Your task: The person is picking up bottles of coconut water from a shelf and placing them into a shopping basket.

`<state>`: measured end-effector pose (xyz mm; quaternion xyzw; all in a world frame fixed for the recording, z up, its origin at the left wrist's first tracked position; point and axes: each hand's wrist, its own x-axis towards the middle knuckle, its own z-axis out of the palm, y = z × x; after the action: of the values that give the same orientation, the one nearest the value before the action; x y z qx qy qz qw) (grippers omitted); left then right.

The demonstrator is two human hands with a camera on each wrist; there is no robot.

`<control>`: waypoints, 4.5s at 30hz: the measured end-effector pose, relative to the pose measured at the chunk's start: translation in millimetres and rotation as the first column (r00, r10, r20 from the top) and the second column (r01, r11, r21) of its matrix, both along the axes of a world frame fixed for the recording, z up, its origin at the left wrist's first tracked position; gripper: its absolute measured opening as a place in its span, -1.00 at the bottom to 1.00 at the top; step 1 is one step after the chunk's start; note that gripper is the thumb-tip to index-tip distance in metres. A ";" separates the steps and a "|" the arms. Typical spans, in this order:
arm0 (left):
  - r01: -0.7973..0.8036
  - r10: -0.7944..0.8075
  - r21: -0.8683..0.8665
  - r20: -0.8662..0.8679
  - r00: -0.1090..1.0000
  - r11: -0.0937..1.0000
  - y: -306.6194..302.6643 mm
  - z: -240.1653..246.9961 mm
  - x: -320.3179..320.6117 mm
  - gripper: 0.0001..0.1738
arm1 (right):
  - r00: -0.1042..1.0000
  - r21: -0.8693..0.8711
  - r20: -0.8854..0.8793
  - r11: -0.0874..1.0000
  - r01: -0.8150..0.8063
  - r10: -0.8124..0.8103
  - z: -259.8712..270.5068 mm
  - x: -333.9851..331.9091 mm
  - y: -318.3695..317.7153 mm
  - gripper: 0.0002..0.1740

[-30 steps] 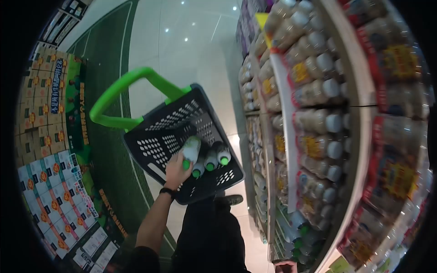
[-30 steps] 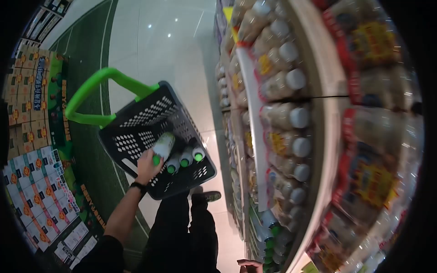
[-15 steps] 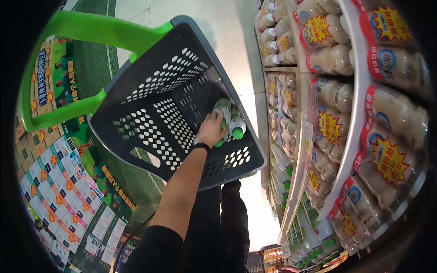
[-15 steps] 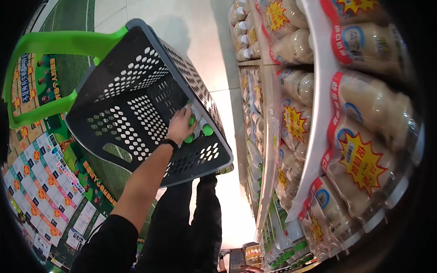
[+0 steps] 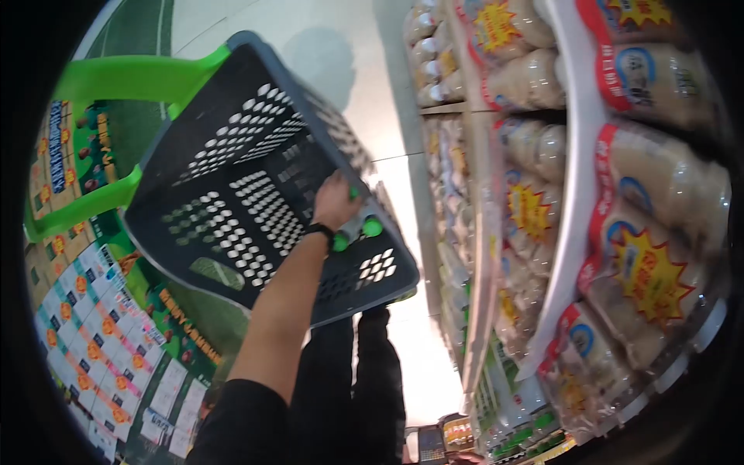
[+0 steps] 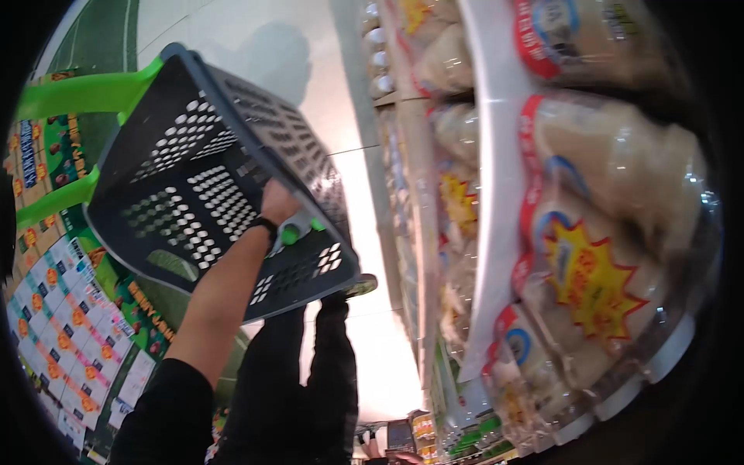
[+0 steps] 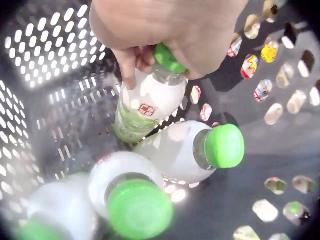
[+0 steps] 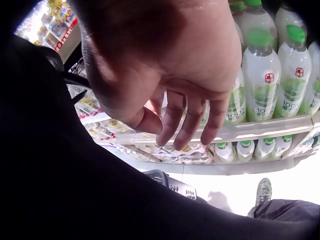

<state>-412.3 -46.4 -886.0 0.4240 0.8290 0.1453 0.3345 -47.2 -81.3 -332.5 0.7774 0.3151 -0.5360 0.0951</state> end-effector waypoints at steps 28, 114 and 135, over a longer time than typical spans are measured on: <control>-0.201 0.277 -0.259 0.300 0.913 0.945 -4.7 41.7 -6.7 0.21 | 0.978 0.065 -0.033 0.977 -0.204 0.206 -2.1 -33.0 12.9 -0.79; 0.523 -0.785 0.605 0.318 0.532 0.600 -27.8 815.5 452.9 -0.78 | 0.550 0.863 -0.229 -0.429 -0.268 -0.803 293.0 493.5 -102.2 -0.30; 0.820 -0.952 0.510 0.278 0.127 0.258 -47.2 901.2 501.8 -0.61 | 0.561 0.857 -0.383 -0.508 -0.079 -0.734 289.4 461.8 -102.8 -0.11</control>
<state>89.6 -93.6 15.1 0.8079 0.2499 0.1243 0.5191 414.6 -184.1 -43.0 0.6639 0.2221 0.1854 -0.6896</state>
